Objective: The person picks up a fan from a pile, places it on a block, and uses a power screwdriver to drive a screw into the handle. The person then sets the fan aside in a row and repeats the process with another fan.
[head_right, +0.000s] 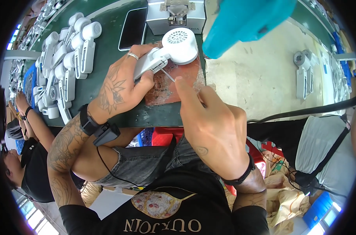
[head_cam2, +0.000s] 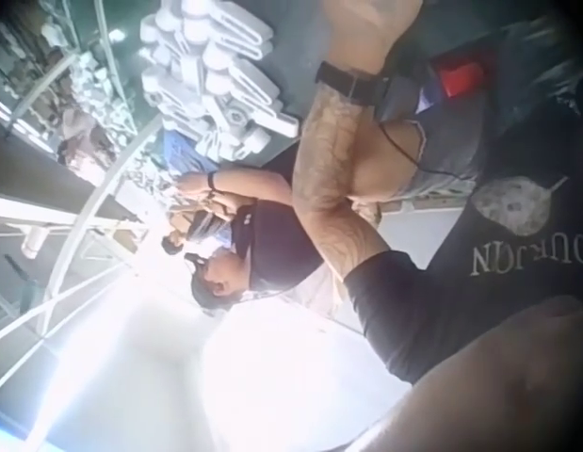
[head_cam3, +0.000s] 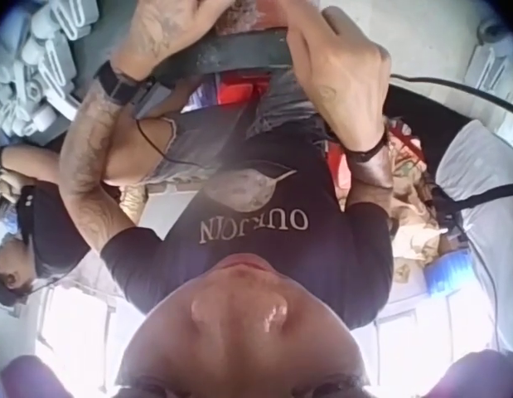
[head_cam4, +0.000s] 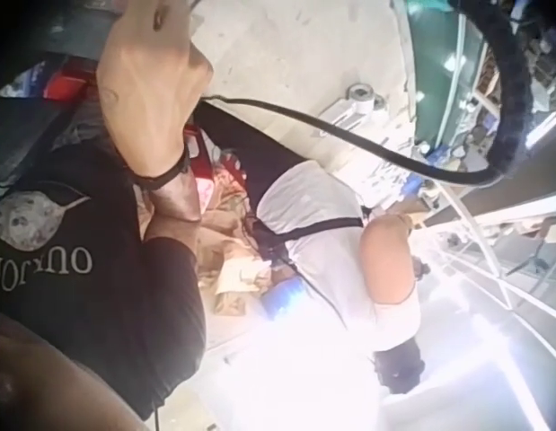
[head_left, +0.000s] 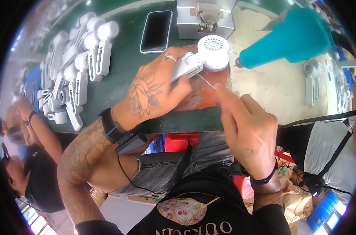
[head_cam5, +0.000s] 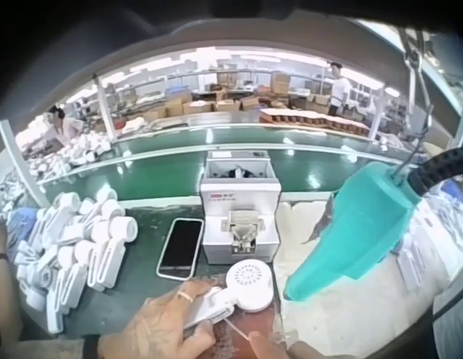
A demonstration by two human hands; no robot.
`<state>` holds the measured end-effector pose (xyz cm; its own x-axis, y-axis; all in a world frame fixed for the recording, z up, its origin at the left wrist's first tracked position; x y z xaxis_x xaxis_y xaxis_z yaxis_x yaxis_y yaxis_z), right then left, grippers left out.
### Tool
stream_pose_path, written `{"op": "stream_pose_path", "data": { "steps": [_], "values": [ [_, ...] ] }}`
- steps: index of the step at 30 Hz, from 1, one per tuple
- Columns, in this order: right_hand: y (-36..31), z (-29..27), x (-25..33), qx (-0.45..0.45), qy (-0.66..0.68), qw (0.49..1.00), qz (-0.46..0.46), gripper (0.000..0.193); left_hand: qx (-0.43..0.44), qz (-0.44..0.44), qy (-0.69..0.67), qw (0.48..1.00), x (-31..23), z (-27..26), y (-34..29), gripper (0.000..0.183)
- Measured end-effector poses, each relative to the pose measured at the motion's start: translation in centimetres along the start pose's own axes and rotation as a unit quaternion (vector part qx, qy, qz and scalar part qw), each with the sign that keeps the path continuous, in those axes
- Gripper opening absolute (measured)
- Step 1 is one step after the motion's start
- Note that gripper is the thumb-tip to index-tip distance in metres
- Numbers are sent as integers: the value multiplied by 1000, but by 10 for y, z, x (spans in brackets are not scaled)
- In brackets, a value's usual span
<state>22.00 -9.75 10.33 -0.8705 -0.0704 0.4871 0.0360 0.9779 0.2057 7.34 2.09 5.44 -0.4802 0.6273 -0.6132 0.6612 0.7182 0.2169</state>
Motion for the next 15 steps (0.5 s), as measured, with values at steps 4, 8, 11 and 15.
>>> {"op": "stream_pose_path", "data": {
  "steps": [4,8,11,15],
  "values": [
    [-5,-6,-1,-9,7,1000,6,35,10,-29,-8,1000,3,-1,1,40],
    [-5,-3,-3,-21,18,1000,-1,36,-1,-27,-12,1000,5,-2,-1,40],
    [-4,-1,-4,-23,22,999,-1,36,19,-46,-8,999,4,-1,0,41],
    [-4,0,-2,-20,13,1000,-4,35,18,-30,-7,999,4,-2,-1,41]
  ]
}}
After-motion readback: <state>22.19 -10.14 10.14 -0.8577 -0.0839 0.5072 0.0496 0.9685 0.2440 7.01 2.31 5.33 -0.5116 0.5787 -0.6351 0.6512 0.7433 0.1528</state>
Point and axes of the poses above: each hand's wrist, its own y-axis towards the middle knuckle, its own z-axis out of the palm, x = y × z, the point moved 6 cm from there along y, towards the middle knuckle, and after that the axes turned 2 degrees about y, right-handed, at the moved point
